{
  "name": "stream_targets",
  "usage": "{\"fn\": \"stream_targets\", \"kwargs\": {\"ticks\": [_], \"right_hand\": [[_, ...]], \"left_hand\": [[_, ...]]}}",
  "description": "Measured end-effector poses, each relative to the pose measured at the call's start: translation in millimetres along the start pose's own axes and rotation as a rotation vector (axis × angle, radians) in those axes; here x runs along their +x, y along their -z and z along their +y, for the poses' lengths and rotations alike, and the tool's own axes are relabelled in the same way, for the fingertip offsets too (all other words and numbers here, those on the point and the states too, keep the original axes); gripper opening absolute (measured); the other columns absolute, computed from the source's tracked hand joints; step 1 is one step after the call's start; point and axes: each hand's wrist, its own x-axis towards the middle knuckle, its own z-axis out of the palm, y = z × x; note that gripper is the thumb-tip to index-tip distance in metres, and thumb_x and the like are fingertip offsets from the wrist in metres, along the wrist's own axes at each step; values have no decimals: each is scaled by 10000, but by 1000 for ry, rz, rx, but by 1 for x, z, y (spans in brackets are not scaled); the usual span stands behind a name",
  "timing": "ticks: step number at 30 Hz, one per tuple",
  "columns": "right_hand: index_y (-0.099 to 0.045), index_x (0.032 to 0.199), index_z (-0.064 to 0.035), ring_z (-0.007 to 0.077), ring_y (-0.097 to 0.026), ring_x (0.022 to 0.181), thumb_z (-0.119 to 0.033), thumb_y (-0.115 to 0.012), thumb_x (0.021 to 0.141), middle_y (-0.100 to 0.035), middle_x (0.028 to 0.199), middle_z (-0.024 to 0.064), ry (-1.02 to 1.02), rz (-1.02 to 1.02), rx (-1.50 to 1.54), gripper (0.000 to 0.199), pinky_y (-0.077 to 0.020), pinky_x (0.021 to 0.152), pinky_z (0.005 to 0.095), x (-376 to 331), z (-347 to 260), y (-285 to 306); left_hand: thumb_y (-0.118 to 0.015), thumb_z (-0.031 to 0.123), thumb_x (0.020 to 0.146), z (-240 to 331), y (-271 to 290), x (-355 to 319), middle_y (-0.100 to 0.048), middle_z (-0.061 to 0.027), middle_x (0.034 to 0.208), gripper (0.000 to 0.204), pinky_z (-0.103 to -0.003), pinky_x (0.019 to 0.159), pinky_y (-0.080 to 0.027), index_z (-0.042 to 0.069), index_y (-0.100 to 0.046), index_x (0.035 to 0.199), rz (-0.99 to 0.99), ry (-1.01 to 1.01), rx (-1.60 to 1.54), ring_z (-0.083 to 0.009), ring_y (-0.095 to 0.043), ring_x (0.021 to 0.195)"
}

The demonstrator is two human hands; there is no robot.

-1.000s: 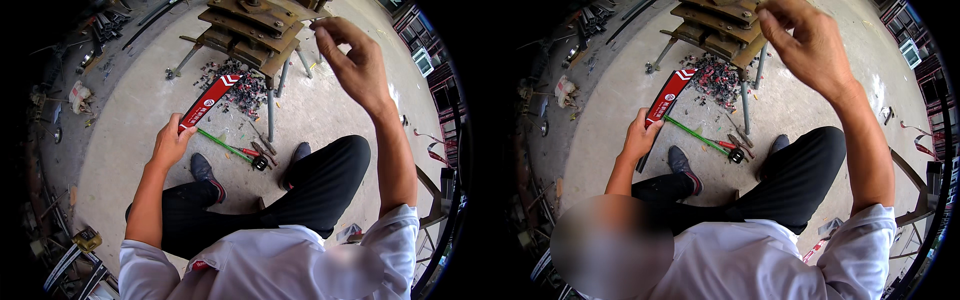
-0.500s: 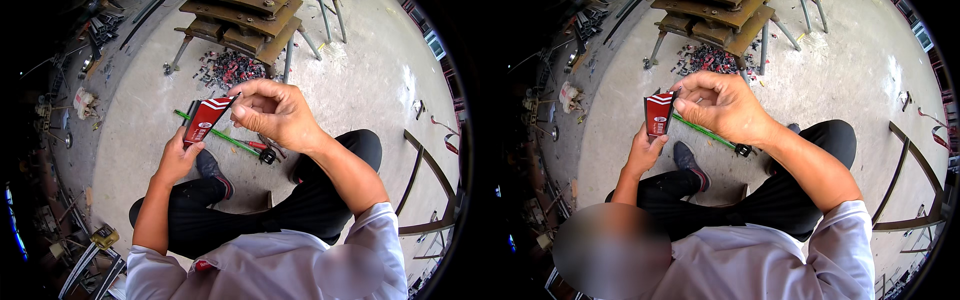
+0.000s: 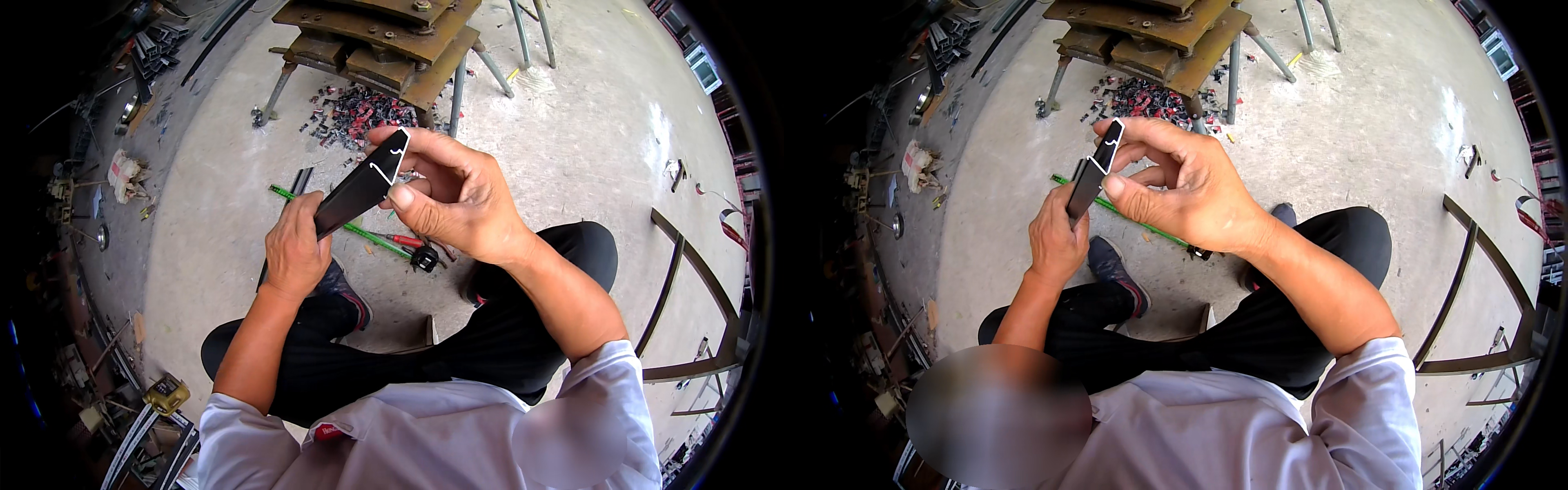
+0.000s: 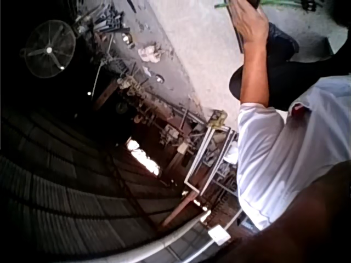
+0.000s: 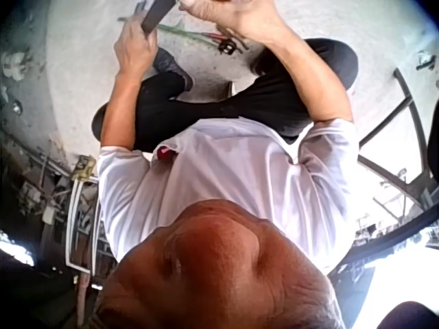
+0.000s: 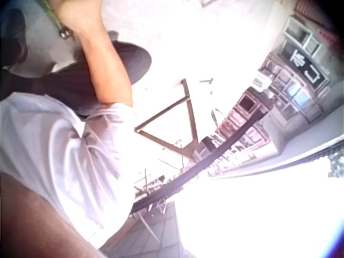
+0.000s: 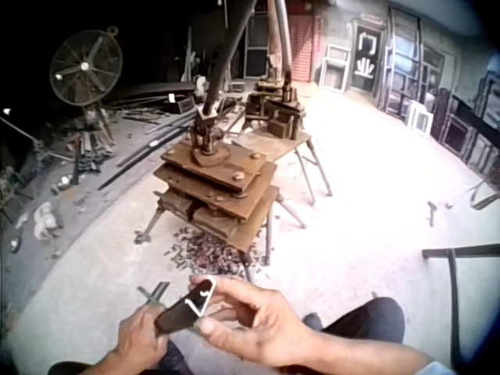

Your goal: The person sits on the floor and assembles a long metal profile by inserting a black rubber seal into its groove. They use a metal bending machine to curve the profile and wear gloves while handling the components.

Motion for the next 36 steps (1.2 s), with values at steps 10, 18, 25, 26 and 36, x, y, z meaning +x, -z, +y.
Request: {"fn": "stream_targets", "kwargs": {"ticks": [10, 18, 25, 26, 36], "right_hand": [[-508, 1482, 58, 139, -631, 1143, -84, -729, 1001, -651, 1225, 91, 79, 15, -39, 548, -573, 972, 308, -3, -3, 7], [-525, 1457, 68, 121, -646, 1097, -98, -762, 980, -662, 1178, 75, 7, 16, -19, 558, -583, 955, 314, -6, -11, 7], [-559, 1395, 65, 103, -684, 954, -142, -769, 987, -688, 1060, 63, 43, 38, -20, 503, -591, 836, 273, -5, 1, 9], [-581, 1362, 58, 91, -680, 925, -146, -767, 990, -689, 1045, 60, 33, 65, -32, 464, -585, 808, 263, -5, 3, 8], [-702, 1113, 15, 31, -630, 800, -154, -755, 1001, -697, 886, -6, 7, 155, -169, 209, -545, 707, 216, 0, 14, 0]], "left_hand": [[-731, -92, 680, 9, -4, 3, -629, -224, 1064, 681, -506, 840, -528, -15, -502, 1317, 48, -94, 61, -455, -638, 957], [-734, -61, 732, 12, -8, 4, -641, -226, 1070, 603, -500, 829, -535, -12, -516, 1292, 58, -108, 45, -449, -648, 959], [-762, 127, 904, 23, -11, 6, -700, -192, 951, 318, -475, 770, -553, 5, -613, 1157, -105, 111, -215, -406, -701, 858], [-761, 174, 939, 25, -11, 7, -710, -185, 917, 282, -466, 753, -556, 9, -631, 1127, -162, 180, -298, -396, -709, 827], [-764, 295, 992, 46, -31, -15, -727, -46, 891, 290, -340, 750, -555, 29, -717, 1096, -541, 436, -930, -122, -666, 828]]}}
